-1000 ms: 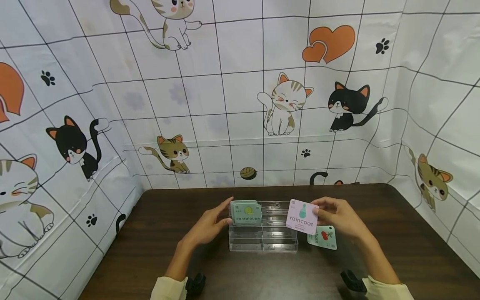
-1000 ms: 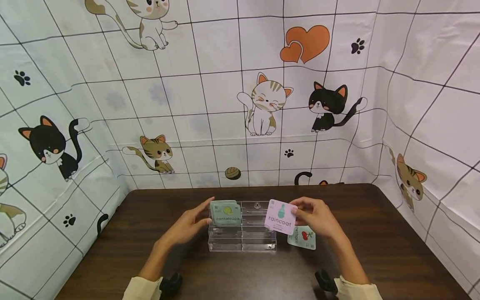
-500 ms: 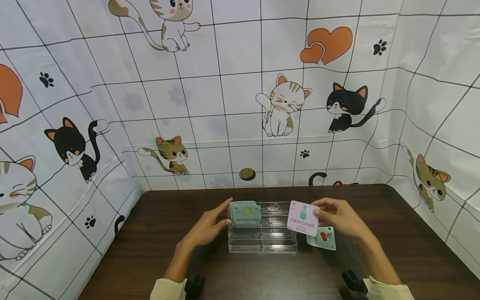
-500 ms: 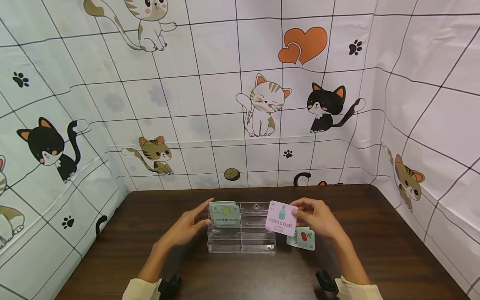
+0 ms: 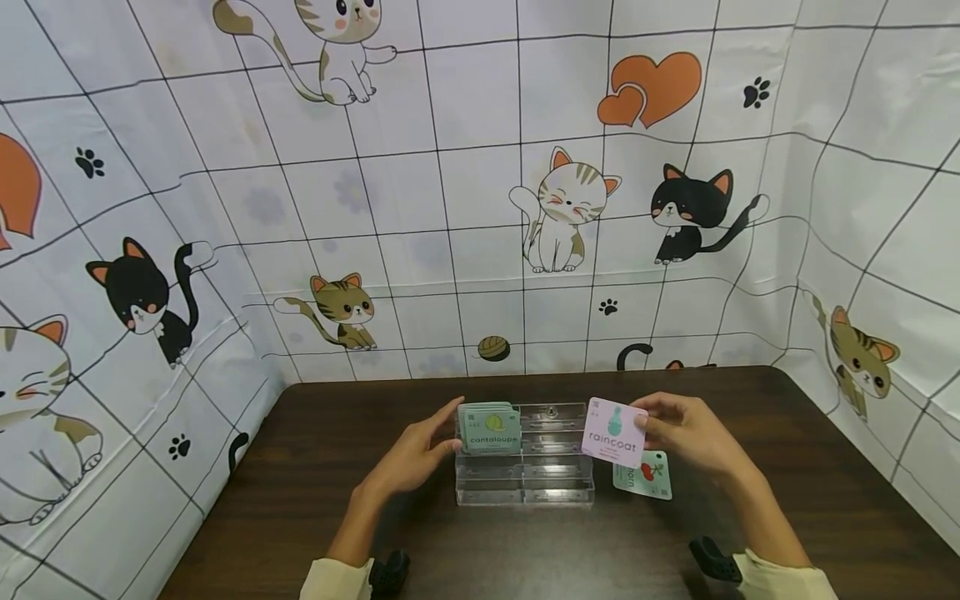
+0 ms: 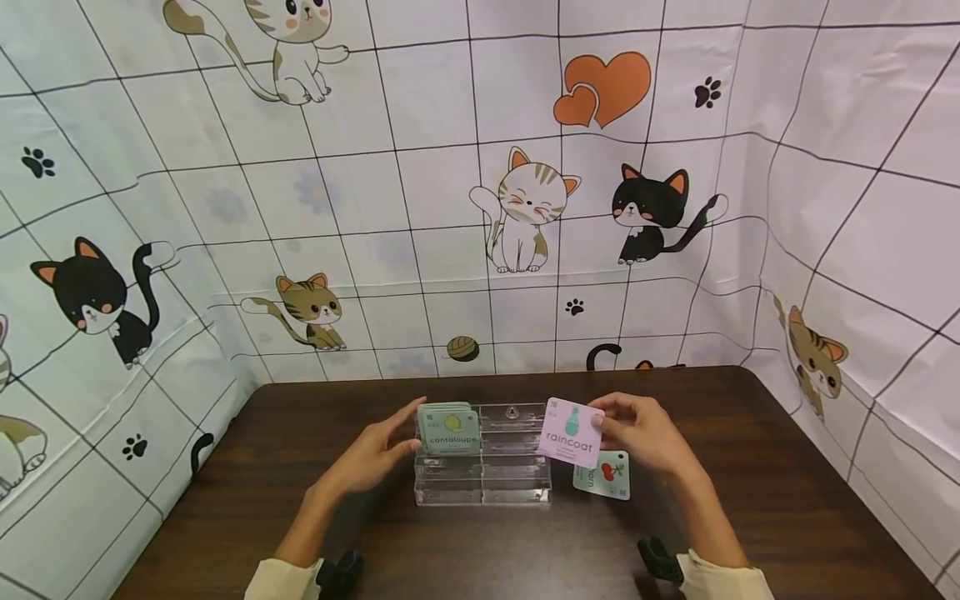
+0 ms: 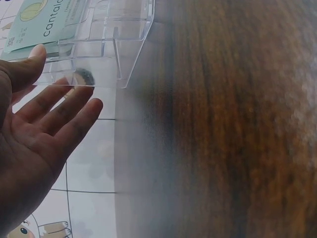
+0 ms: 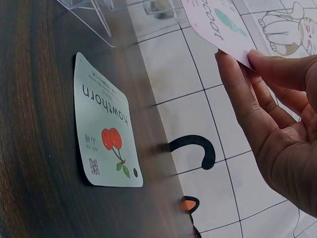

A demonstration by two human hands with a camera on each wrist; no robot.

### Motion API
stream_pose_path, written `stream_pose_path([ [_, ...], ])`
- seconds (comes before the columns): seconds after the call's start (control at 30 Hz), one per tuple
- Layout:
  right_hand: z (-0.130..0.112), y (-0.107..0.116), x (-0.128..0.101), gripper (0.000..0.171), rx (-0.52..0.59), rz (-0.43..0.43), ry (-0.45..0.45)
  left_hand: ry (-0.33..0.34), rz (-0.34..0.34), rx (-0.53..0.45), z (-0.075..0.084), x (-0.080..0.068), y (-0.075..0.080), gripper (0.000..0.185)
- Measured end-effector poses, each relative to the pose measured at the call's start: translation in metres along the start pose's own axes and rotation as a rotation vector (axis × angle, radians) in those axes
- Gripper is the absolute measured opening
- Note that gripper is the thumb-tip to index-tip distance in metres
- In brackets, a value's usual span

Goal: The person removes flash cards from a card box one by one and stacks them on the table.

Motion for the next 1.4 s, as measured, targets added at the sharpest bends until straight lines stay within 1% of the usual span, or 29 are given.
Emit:
stream_pose_path([
  [0.17, 0.003, 0.006, 0.001, 0.034, -0.013, 0.001, 0.001, 0.004, 0.004, -0.018, 0.0, 0.001, 0.001, 0.074],
  [0.3, 0.003, 0.009, 0.001, 0.033, -0.032, 0.007, 0.007, -0.001, 0.008, -0.011, 0.0, 0.001, 0.002, 0.074],
  [0.5, 0.005, 0.002, 0.009, 0.034, -0.033, -0.016, 0.002, 0.043, 0.047, 0.008, -0.007, -0.008, 0.011, 0.072],
  [0.6, 0.006, 0.001, 0.011, 0.033, -0.036, -0.016, -0.004, 0.037, 0.055, 0.011, -0.008, -0.009, 0.014, 0.071],
  [0.7, 0.007, 0.004, 0.01, 0.033, -0.046, -0.007, -0.012, 0.015, 0.042, 0.013, -0.006, -0.008, 0.012, 0.071],
  [0.8, 0.009, 0.008, 0.007, 0.033, -0.046, -0.003, -0.015, 0.008, 0.031, 0.005, -0.004, -0.005, 0.009, 0.072],
  [0.97, 0.012, 0.013, 0.004, 0.035, -0.044, -0.007, -0.023, 0.01, 0.025, -0.01, -0.003, -0.002, 0.005, 0.072],
  [1.13, 0.017, 0.015, 0.003, 0.036, -0.055, -0.007, -0.037, 0.012, 0.023, -0.004, -0.002, -0.002, 0.004, 0.073],
  [1.4, 0.024, 0.017, 0.0, 0.036, -0.021, -0.039, -0.048, 0.016, 0.013, -0.002, -0.001, -0.001, 0.002, 0.073],
])
Point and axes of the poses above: each hand's wrist, its own x-axis towards the middle knuckle, its own y-axis out of the back of the hand, z = x × y, the point moved 9 cm from there along x, towards the middle knuckle, and after that the axes turned 6 degrees about z, right-handed, at the moved point
